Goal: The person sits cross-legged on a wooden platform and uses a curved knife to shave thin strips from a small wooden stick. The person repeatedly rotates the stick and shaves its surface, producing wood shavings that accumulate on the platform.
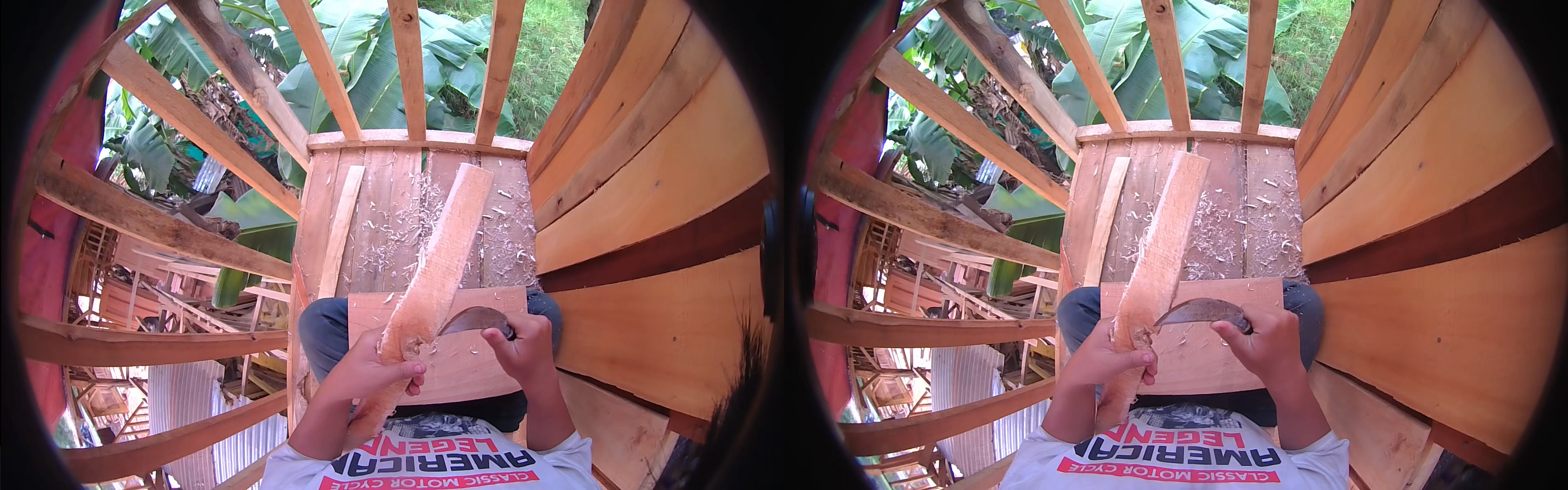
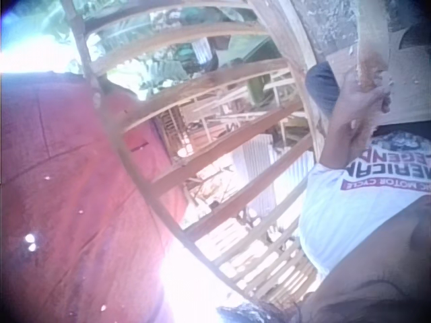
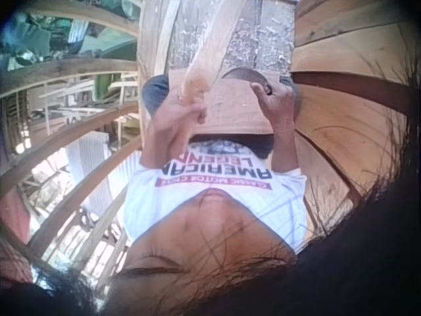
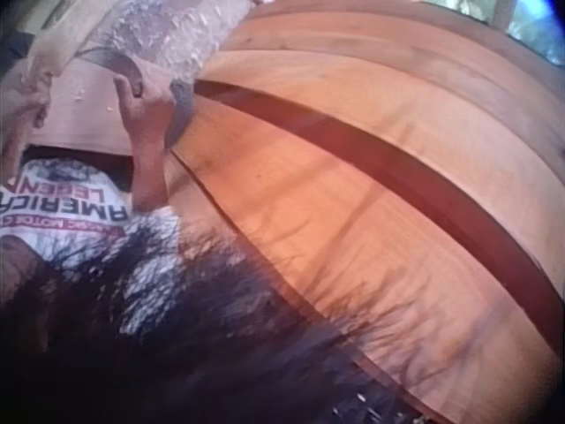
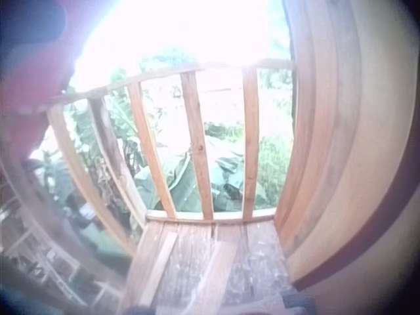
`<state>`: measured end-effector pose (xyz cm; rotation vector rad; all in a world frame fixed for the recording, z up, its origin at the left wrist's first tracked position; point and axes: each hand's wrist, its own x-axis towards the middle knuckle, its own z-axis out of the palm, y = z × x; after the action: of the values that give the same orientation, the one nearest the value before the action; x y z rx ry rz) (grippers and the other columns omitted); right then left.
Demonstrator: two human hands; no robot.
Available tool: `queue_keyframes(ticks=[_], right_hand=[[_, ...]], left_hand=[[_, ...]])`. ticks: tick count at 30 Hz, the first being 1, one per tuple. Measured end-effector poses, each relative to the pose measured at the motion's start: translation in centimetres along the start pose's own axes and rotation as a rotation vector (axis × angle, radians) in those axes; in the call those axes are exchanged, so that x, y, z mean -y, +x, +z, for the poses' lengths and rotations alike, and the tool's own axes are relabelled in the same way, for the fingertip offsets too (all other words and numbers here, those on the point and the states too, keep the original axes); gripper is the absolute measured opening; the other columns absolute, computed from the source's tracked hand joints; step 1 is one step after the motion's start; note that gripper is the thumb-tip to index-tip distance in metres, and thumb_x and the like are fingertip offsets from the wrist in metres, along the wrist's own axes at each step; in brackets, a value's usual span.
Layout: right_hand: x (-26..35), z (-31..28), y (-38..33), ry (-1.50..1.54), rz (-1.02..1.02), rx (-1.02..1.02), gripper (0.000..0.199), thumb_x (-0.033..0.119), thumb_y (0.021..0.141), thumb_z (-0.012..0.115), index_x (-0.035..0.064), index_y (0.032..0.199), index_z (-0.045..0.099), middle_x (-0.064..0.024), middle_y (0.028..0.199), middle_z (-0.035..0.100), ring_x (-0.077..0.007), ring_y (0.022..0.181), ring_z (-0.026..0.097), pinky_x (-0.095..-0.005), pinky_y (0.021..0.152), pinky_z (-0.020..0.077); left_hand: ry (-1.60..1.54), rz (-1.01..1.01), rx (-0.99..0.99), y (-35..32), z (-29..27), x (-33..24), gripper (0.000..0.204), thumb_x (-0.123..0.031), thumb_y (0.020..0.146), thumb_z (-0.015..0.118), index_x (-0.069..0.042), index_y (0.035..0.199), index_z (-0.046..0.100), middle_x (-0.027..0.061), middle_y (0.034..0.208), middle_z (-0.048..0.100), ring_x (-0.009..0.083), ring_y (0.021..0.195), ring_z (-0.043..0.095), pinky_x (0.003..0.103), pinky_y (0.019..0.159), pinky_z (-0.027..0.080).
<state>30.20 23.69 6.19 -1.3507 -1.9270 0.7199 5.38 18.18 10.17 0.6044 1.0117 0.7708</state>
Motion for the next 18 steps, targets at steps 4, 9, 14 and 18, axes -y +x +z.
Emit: queue_keyframes(ticks=[4,9,14,18], right_hand=[[1.0,0.9,-1.2,-0.068,-0.038,0.035,0.053,0.053,0.076,0.070,0.0028,0.061,0.060,-0.0138,0.052,0.052,-0.0328,0.049,0.057,-0.0372,0.046,0.0421],[0.2,0.4,-0.8,-0.218,-0.096,-0.026,0.055,0.055,0.075,0.070,0.0045,0.058,0.058,-0.0112,0.051,0.053,-0.0322,0.049,0.058,-0.0380,0.045,0.0425],[-2.8,-4.0,1.5,-0.001,0.299,-0.309,0.058,0.051,0.086,0.062,-0.0020,0.064,0.054,-0.0139,0.050,0.046,-0.0290,0.046,0.045,-0.0354,0.047,0.0364],[-2.9,-4.8,0.7,0.134,0.274,-0.217,0.058,0.050,0.087,0.061,-0.0034,0.066,0.054,-0.0115,0.050,0.039,-0.0237,0.047,0.035,-0.0334,0.047,0.0343]], left_hand=[[0.014,-0.013,0.030,0.3,0.4,1.0,0.037,-0.003,0.084,0.069,0.005,0.116,0.051,0.0102,0.078,0.063,0.0171,0.066,0.063,0.030,0.058,0.054],[0.156,-0.043,0.018,-0.3,0.5,1.4,0.040,-0.007,0.085,0.069,0.004,0.119,0.050,0.0080,0.080,0.062,0.0141,0.066,0.063,0.028,0.059,0.053],[0.231,-0.164,0.072,-1.1,2.5,3.4,0.041,-0.010,0.086,0.067,0.002,0.121,0.050,0.0060,0.080,0.060,0.0116,0.066,0.062,0.027,0.059,0.053],[0.064,-0.203,0.097,-1.5,0.1,4.2,0.031,-0.011,0.090,0.063,0.003,0.115,0.050,0.0078,0.077,0.060,0.0148,0.065,0.062,0.029,0.059,0.054]])
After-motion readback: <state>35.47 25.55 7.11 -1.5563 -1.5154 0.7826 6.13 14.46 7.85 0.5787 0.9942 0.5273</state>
